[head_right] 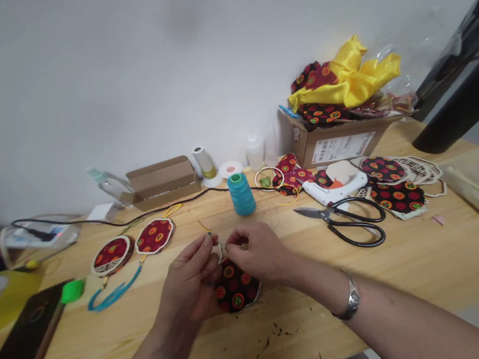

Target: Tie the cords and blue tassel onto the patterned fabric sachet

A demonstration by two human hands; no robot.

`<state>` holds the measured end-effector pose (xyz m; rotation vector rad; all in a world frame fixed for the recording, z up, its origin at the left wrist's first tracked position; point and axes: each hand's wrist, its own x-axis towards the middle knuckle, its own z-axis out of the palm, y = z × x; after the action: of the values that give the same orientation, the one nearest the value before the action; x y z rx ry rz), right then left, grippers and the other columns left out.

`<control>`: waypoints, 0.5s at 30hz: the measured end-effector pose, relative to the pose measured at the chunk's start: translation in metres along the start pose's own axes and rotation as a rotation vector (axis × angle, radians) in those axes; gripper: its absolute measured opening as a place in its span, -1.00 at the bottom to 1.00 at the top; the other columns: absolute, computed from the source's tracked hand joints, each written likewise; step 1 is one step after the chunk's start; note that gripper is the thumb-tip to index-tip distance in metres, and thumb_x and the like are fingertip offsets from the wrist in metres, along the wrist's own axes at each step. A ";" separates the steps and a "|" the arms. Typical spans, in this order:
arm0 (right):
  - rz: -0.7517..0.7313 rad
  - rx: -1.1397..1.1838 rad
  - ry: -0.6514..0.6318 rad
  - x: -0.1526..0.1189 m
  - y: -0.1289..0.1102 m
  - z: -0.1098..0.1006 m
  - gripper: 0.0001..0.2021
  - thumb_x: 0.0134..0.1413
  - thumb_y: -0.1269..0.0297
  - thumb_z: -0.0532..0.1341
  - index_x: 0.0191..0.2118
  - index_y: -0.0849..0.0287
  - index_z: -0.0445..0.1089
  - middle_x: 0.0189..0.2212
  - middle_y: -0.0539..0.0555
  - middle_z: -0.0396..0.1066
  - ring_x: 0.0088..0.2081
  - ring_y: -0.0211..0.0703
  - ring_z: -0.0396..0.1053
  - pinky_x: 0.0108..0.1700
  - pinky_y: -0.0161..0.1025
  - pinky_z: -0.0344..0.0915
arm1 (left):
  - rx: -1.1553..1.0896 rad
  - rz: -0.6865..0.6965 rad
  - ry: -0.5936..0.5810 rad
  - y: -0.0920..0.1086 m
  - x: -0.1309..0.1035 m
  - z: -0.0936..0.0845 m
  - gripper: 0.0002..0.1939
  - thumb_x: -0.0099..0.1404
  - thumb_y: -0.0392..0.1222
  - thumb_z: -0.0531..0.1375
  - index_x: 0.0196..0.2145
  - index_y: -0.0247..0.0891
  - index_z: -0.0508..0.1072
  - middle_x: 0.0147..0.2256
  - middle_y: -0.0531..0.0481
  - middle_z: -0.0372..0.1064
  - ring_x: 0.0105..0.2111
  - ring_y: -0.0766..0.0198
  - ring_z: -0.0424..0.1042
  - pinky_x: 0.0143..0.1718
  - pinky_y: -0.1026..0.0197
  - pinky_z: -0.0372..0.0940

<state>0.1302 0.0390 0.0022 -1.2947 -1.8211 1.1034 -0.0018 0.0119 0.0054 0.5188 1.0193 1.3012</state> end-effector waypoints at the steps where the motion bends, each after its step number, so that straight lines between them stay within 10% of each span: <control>1: 0.002 0.000 -0.001 0.000 0.000 0.000 -0.87 -0.09 0.44 0.11 -0.53 0.26 0.39 -0.56 0.00 0.41 -0.47 -0.28 0.32 -0.38 -0.36 0.22 | -0.002 -0.001 -0.004 0.000 0.000 0.000 -0.79 -0.03 -0.21 0.35 -0.44 -0.40 0.50 -0.66 0.19 0.07 -0.73 0.61 -0.08 -0.71 0.45 -0.16; 15: 0.081 0.317 -0.002 0.002 0.002 0.000 -0.91 -0.16 0.39 0.16 -0.58 0.23 0.34 -0.41 0.09 0.45 -0.36 -0.20 0.40 -0.34 -0.29 0.33 | 0.008 -0.005 -0.045 0.000 -0.001 0.000 -0.81 -0.01 -0.21 0.34 -0.49 -0.39 0.45 -0.59 0.13 0.20 -0.72 0.62 -0.08 -0.72 0.46 -0.15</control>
<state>0.1299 0.0414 0.0003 -1.1853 -1.5297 1.3738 -0.0020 0.0110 0.0056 0.5489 0.9883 1.2759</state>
